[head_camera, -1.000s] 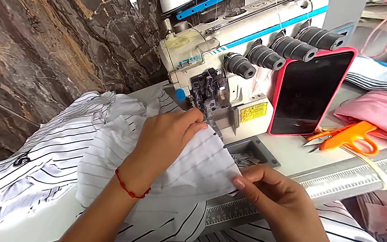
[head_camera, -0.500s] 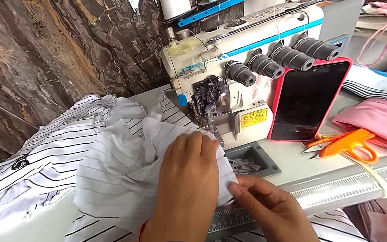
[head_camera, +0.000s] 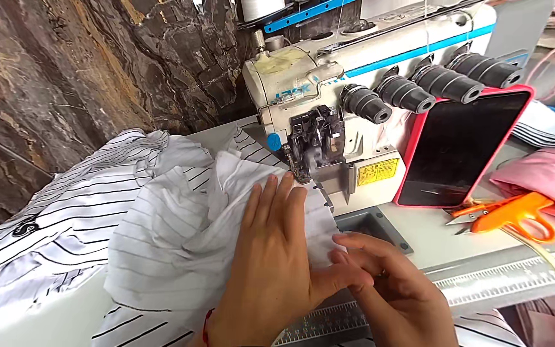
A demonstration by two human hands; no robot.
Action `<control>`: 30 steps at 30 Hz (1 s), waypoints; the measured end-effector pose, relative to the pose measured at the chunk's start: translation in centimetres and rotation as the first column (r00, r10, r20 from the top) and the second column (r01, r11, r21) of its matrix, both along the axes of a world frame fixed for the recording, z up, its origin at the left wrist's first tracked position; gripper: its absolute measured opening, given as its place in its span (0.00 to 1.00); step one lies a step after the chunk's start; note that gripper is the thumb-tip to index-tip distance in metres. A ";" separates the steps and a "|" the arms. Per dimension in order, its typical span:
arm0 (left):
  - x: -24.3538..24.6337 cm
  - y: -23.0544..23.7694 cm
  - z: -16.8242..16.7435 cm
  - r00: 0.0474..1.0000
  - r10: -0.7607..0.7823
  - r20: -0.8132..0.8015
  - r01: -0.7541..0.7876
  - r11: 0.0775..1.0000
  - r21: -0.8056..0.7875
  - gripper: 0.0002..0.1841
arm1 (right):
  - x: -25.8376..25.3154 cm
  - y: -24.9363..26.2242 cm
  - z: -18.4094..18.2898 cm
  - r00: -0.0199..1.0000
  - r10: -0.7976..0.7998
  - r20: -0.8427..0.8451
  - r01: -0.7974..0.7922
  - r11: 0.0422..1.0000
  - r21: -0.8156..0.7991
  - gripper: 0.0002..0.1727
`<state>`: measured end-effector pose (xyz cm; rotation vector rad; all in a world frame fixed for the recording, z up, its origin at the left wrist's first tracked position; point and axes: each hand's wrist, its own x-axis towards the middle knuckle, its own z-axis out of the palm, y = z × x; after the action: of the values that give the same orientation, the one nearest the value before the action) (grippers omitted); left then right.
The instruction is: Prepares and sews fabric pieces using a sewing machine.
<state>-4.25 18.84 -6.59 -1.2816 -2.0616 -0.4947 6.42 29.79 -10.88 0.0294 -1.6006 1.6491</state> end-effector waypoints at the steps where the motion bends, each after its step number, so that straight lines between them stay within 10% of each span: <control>1: -0.4 -0.4 0.0 0.999 -0.035 -0.004 0.035 0.999 0.001 0.54 | -0.1 0.0 0.1 1.000 0.002 0.002 -0.002 1.000 0.002 0.10; 10: -0.3 -2.1 -2.8 0.970 -0.134 -0.202 0.150 0.987 0.064 0.14 | -0.3 0.4 0.4 0.998 0.058 0.000 -0.058 0.997 0.055 0.09; 24: -6.0 -2.4 3.2 0.956 -0.270 0.112 0.281 0.954 -0.102 0.22 | -3.1 3.2 3.1 0.924 -0.357 0.140 0.197 0.755 0.626 0.17; 30: -10.1 -0.5 5.4 0.945 -0.226 0.238 0.269 0.949 -0.164 0.21 | 0.6 1.2 5.1 0.941 -0.217 0.261 0.002 0.772 0.635 0.17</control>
<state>-14.35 18.33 -1.20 -1.6839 -2.1798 -0.5780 7.05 30.99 -5.82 0.0081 -2.3059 0.9863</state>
